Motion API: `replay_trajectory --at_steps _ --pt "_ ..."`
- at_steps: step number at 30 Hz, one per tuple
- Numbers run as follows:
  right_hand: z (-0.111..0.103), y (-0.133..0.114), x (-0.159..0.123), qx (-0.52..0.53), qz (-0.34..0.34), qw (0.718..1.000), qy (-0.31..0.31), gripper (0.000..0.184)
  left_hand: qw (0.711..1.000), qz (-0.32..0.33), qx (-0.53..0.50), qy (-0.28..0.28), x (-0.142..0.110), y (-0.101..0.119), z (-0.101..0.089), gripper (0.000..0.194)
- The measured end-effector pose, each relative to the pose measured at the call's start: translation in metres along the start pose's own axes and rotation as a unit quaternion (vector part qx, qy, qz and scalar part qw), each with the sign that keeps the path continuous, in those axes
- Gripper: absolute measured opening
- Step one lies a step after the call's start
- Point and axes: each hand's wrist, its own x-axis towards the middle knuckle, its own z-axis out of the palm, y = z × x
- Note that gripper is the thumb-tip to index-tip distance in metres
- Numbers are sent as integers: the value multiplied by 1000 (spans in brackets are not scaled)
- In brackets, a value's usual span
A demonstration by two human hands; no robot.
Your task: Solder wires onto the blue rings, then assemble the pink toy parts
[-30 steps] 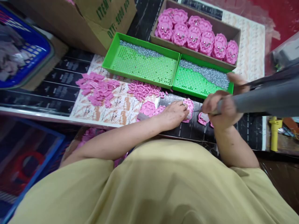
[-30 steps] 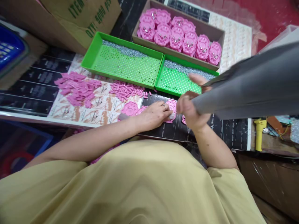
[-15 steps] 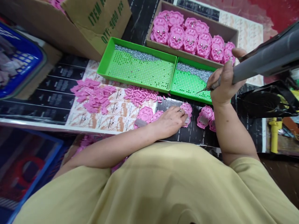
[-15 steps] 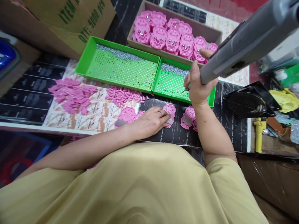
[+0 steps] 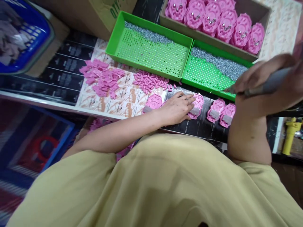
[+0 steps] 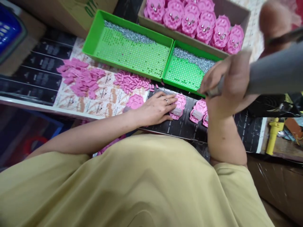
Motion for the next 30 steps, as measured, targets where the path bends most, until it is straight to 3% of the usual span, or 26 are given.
replay_trajectory --at_steps 4,6,9,11,17,22,26,30 --pt "29 -4 -38 11 -23 1000 -12 57 1000 -6 -2 -5 1 2 0 37" --pt "41 -2 -53 26 -72 997 3 48 1000 -9 3 -6 1 3 -1 39" --pt "53 5 -63 55 -162 984 43 33 1000 -12 9 -2 2 4 0 38" --pt "57 8 -62 54 -186 979 60 29 1000 -11 10 7 2 4 0 36" --pt "60 6 -56 34 -196 978 60 26 1000 -15 14 8 2 6 -2 34" --pt "57 12 -54 38 -200 979 5 20 999 -21 27 -23 6 6 -6 33" --pt "57 14 -57 10 -163 986 -20 23 1000 -13 29 0 5 4 -4 28" --pt "51 -2 -43 29 -155 987 14 34 1000 1 21 0 3 5 -2 36"
